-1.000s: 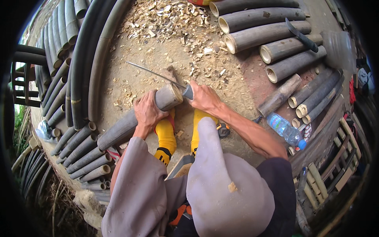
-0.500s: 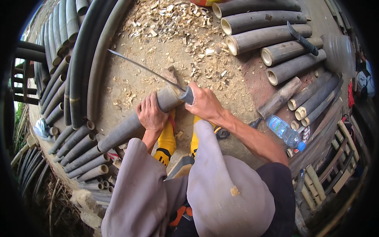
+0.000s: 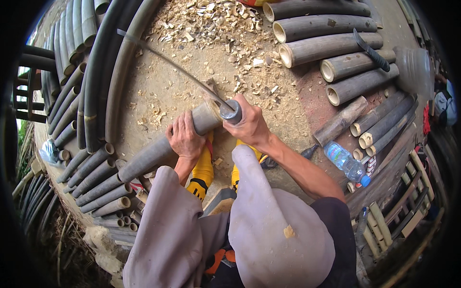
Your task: The person sits on the ground and uses a hand saw to cut a bamboo pole into shorter sections. They then use a knife and a wooden mallet to split the bamboo lengthwise and sharpen the knife on a sharpening stone.
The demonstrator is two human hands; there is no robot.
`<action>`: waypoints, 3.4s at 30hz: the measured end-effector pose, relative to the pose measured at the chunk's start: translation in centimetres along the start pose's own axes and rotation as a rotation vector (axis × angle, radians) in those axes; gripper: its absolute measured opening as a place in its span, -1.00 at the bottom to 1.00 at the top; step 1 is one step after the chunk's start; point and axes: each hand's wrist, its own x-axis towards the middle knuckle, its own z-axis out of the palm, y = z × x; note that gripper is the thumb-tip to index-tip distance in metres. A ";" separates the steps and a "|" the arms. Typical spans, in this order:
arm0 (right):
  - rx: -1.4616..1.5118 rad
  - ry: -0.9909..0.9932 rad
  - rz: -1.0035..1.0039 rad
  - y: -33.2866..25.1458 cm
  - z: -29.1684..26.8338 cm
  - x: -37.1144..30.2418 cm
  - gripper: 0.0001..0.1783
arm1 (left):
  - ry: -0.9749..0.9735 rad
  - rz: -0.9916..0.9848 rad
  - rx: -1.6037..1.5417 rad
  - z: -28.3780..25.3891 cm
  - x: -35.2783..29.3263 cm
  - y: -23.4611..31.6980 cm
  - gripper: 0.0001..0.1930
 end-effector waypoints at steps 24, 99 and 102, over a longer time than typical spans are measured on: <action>-0.016 0.039 -0.011 0.8 -0.8 -1.3 -0.61 | -0.204 0.019 -0.065 -1.0 1.2 -0.4 -0.12; -0.067 -0.005 -0.131 0.0 -1.0 -0.3 -0.64 | -0.226 -0.012 -0.101 -1.3 1.7 -0.3 -0.24; -0.091 0.094 -0.201 0.1 -0.3 -0.7 -0.63 | -0.211 -0.005 -0.106 -1.6 2.1 -0.2 -0.25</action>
